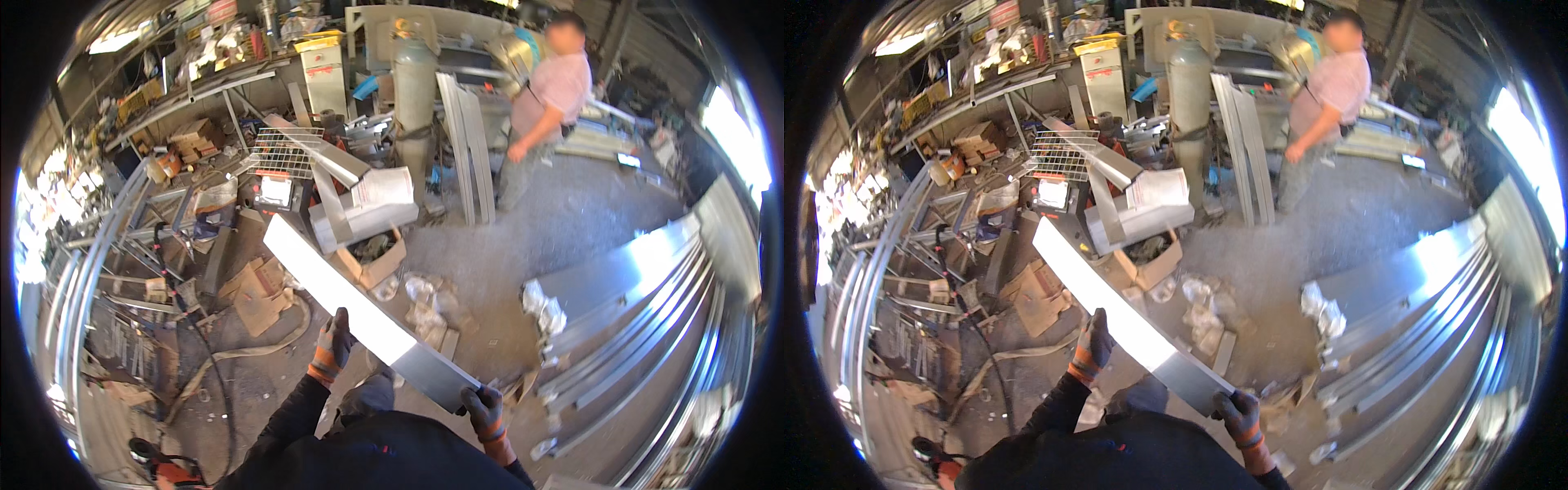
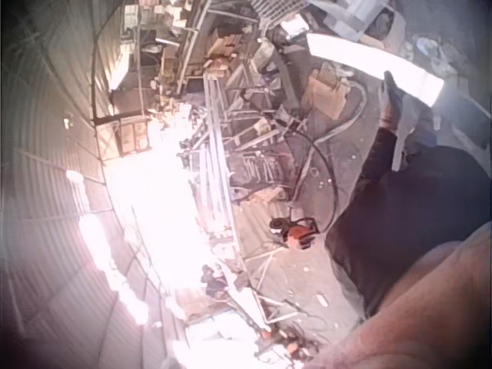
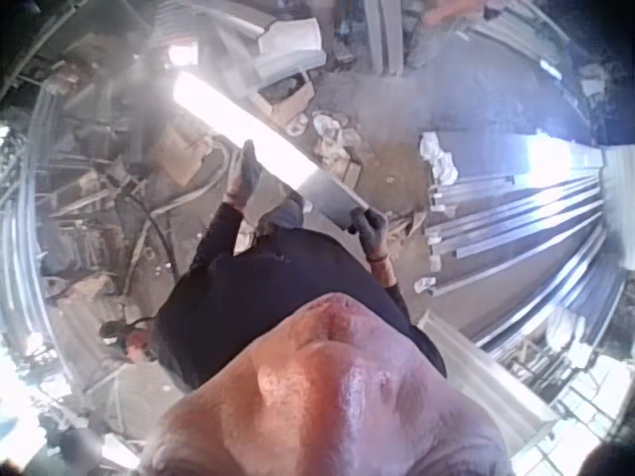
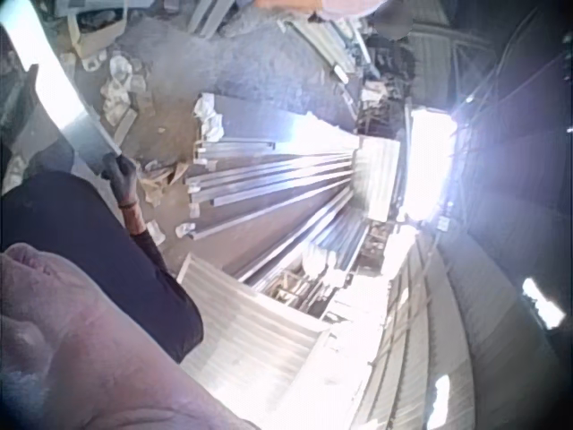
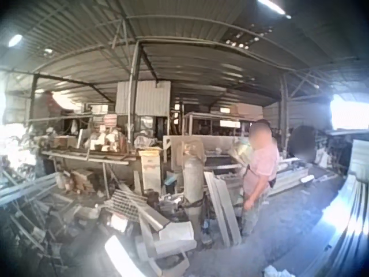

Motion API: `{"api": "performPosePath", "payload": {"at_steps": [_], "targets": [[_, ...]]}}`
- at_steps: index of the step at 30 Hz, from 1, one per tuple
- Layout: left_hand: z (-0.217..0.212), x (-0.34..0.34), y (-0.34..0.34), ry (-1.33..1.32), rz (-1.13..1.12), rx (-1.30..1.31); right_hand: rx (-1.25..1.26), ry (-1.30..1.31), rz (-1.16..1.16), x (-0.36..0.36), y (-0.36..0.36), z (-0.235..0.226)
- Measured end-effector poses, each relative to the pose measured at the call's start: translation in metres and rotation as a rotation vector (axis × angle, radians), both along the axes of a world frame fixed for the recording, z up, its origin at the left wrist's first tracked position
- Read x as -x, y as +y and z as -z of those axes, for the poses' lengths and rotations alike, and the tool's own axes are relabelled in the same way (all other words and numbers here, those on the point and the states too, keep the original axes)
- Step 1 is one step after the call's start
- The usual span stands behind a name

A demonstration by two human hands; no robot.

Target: The person picks up long metal profiles from a stack, carries them through a workshop, and places them on a rack. The person then picks up another profile and repeatedly passes it through a bending machine to shape it.

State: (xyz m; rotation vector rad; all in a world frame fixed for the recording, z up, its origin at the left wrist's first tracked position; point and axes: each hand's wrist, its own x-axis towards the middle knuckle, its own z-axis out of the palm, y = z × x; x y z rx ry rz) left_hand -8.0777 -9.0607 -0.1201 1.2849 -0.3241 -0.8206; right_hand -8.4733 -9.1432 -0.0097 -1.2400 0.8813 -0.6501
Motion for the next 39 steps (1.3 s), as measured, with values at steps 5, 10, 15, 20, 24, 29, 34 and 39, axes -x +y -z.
{"api": "performPosePath", "payload": {"at_steps": [5,10,15,20,24,29,34,39], "targets": [[-0.026,-0.133,-0.182,0.045,0.217,0.411,0.468,0.071,0.122,-0.148,-0.137,0.0],[-0.053,-0.222,-0.29,-0.69,0.236,0.333,-0.087,-0.252,-0.049,-0.268,-0.245,-0.04],[-0.032,-0.275,-0.297,-0.069,0.278,0.136,-0.374,-0.417,0.209,-0.4,-0.337,-0.029],[0.021,-0.317,-0.237,0.112,0.048,-0.11,-0.134,-0.184,-0.1,-0.501,-0.458,0.012],[0.046,-0.328,-0.218,0.117,-0.19,-0.327,-0.134,-0.255,-0.255,-0.637,-0.606,0.085],[0.048,-0.318,-0.251,0.064,-0.47,-0.643,-0.315,-0.308,-0.34,-0.876,-0.783,0.18],[0.048,-0.274,-0.32,0.375,-0.433,-0.828,-0.415,-0.275,-0.453,-1.074,-0.873,0.24],[0.053,-0.233,-0.373,0.555,-0.587,-1.003,-0.591,-0.216,-0.557,-1.198,-0.901,0.308]]}}
